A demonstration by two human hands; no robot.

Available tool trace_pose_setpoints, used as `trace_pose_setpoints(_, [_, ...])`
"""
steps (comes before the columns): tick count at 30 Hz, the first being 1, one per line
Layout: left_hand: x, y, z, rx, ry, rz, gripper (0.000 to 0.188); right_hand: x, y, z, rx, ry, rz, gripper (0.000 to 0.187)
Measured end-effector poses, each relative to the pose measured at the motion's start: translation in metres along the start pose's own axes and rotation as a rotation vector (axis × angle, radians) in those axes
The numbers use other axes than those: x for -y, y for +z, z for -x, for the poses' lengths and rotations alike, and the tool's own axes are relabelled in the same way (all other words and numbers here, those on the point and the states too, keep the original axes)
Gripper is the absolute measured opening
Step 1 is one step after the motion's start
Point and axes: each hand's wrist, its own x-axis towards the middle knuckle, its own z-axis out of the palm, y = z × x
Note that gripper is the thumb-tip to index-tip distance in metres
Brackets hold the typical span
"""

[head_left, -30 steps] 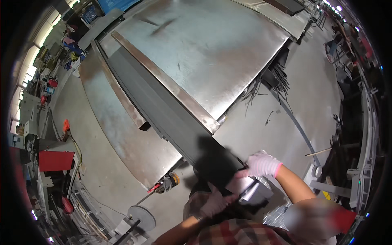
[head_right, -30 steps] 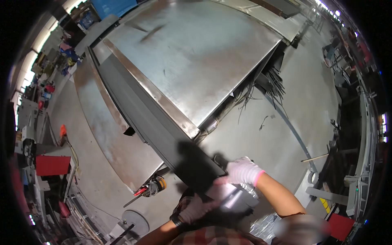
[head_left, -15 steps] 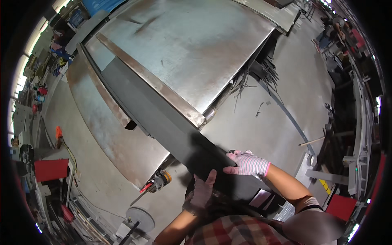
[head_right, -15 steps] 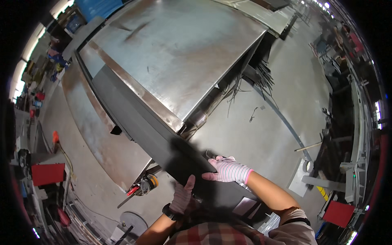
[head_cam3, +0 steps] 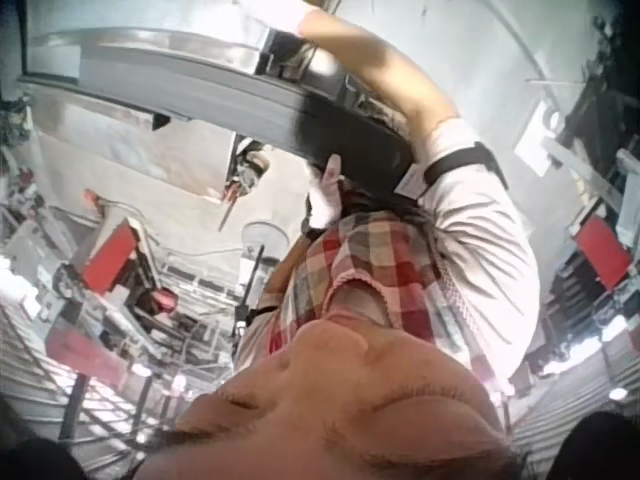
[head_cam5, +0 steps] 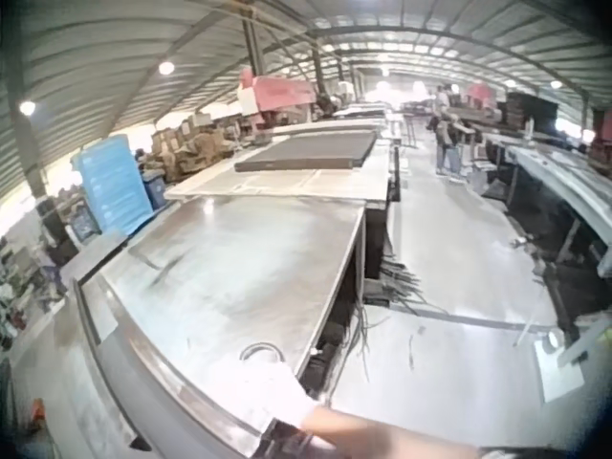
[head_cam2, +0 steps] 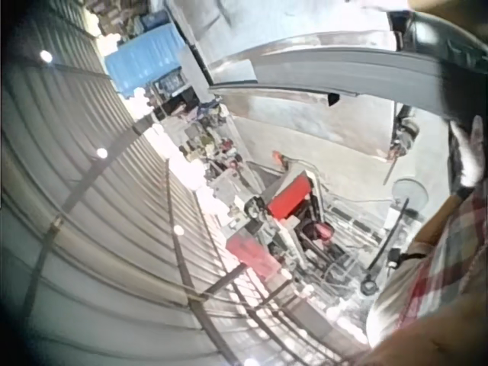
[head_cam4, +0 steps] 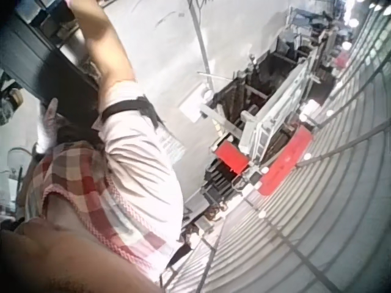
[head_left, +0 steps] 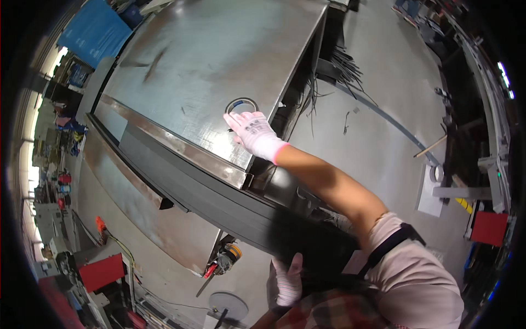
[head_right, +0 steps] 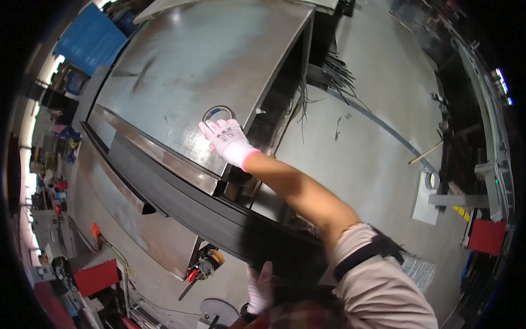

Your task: Applying foam insulation and metal framing to large metal sheets on a factory work table.

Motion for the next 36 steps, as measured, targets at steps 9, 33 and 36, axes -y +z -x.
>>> trace_pose_setpoints(9, [-0.019,0.014,-0.025,-0.164,0.256,0.206,0.039,0.067,-0.11,0.223,0.744,0.404,-0.694,0.058])
trace_pose_setpoints(33, [-0.027,-0.026,-0.056,-0.091,0.219,0.347,0.062,0.066,-0.056,0.188,0.9,0.451,-1.051,0.066])
trace_pose_setpoints(36, [-0.048,-0.01,-0.05,-0.13,0.405,0.297,0.059,0.07,-0.063,0.181,0.686,0.332,-1.08,0.071])
